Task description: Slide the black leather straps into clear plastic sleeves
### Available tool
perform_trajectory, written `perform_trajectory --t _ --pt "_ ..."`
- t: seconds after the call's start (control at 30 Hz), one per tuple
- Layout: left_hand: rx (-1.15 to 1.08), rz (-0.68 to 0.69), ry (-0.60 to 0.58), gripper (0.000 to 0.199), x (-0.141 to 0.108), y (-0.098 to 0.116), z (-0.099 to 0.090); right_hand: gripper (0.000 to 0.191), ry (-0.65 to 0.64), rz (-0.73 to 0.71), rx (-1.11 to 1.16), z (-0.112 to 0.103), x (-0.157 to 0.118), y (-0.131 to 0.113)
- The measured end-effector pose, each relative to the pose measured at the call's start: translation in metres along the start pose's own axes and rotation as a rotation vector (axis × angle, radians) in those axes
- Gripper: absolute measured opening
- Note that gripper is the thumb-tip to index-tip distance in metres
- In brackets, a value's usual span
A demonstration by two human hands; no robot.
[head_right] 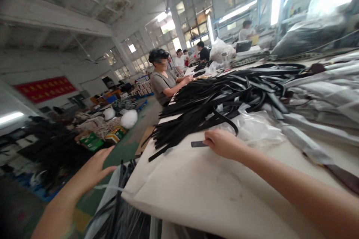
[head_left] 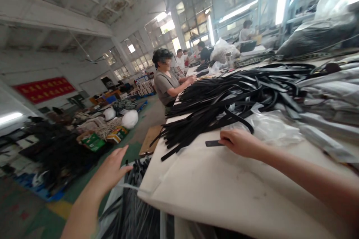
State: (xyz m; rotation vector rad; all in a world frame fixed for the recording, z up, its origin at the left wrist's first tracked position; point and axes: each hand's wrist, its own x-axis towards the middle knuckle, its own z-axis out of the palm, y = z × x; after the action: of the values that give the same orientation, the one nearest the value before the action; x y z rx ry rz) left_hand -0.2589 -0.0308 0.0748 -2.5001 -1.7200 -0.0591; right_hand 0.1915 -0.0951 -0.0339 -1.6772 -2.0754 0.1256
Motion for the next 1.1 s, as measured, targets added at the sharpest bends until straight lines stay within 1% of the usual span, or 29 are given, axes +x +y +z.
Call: perform_trajectory --t 0.03,0.1,0.17,0.2,0.23,0.27,0.3,0.33,0.4,0.47,0.57,0.67,0.73,0.87,1.0,1.1 --pt "-0.037 0.080 0.027 0.063 0.009 0.032 -0.003 0.023 0.002 0.003 -0.006 0.002 -0.002 -0.001" --pt "-0.122 0.257 0.034 0.055 0.030 0.105 -0.002 0.022 0.009 0.014 -0.021 0.005 -0.006 -0.006" --pt "-0.224 0.393 0.048 0.048 0.051 0.177 0.007 0.022 0.019 0.027 -0.050 0.008 -0.011 -0.010" --pt "-0.276 0.464 0.021 0.042 0.060 0.208 0.016 0.022 0.024 0.028 -0.066 0.009 -0.013 -0.012" --pt "-0.319 0.514 -0.030 0.035 0.069 0.234 0.025 0.022 0.028 0.024 -0.080 0.010 -0.015 -0.013" --pt "-0.330 0.552 -0.066 0.027 0.076 0.253 0.035 0.021 0.035 0.017 -0.093 0.011 -0.017 -0.014" --pt "-0.341 0.581 -0.099 0.025 0.083 0.267 0.044 0.020 0.042 0.005 -0.107 0.010 -0.018 -0.014" --pt "-0.348 0.600 -0.125 0.027 0.088 0.275 0.053 0.019 0.048 -0.010 -0.121 0.009 -0.019 -0.013" --pt "-0.364 0.619 -0.151 0.030 0.093 0.277 0.066 0.017 0.061 -0.030 -0.152 0.004 -0.020 -0.008" --pt "-0.382 0.615 -0.162 0.029 0.095 0.267 0.072 0.015 0.063 -0.046 -0.172 -0.004 -0.019 -0.002" --pt "-0.382 0.570 -0.154 0.027 0.099 0.248 0.071 0.013 0.045 -0.070 -0.162 -0.019 -0.017 0.009" --pt "-0.372 0.520 -0.101 0.028 0.106 0.239 0.067 0.019 0.018 -0.095 -0.099 -0.027 -0.016 0.016" --pt "-0.367 0.516 -0.063 0.026 0.110 0.239 0.066 0.023 0.031 -0.101 -0.036 -0.026 -0.016 0.016" --pt "-0.421 0.559 -0.027 0.021 0.110 0.245 0.067 0.024 0.095 -0.087 0.013 -0.022 -0.015 0.012" --pt "-0.554 0.575 -0.010 0.021 0.106 0.250 0.065 0.023 0.106 -0.038 -0.062 -0.029 -0.015 0.012" --pt "-0.587 0.564 -0.034 0.021 0.102 0.256 0.064 0.023 0.102 -0.017 -0.117 -0.033 -0.016 0.010"
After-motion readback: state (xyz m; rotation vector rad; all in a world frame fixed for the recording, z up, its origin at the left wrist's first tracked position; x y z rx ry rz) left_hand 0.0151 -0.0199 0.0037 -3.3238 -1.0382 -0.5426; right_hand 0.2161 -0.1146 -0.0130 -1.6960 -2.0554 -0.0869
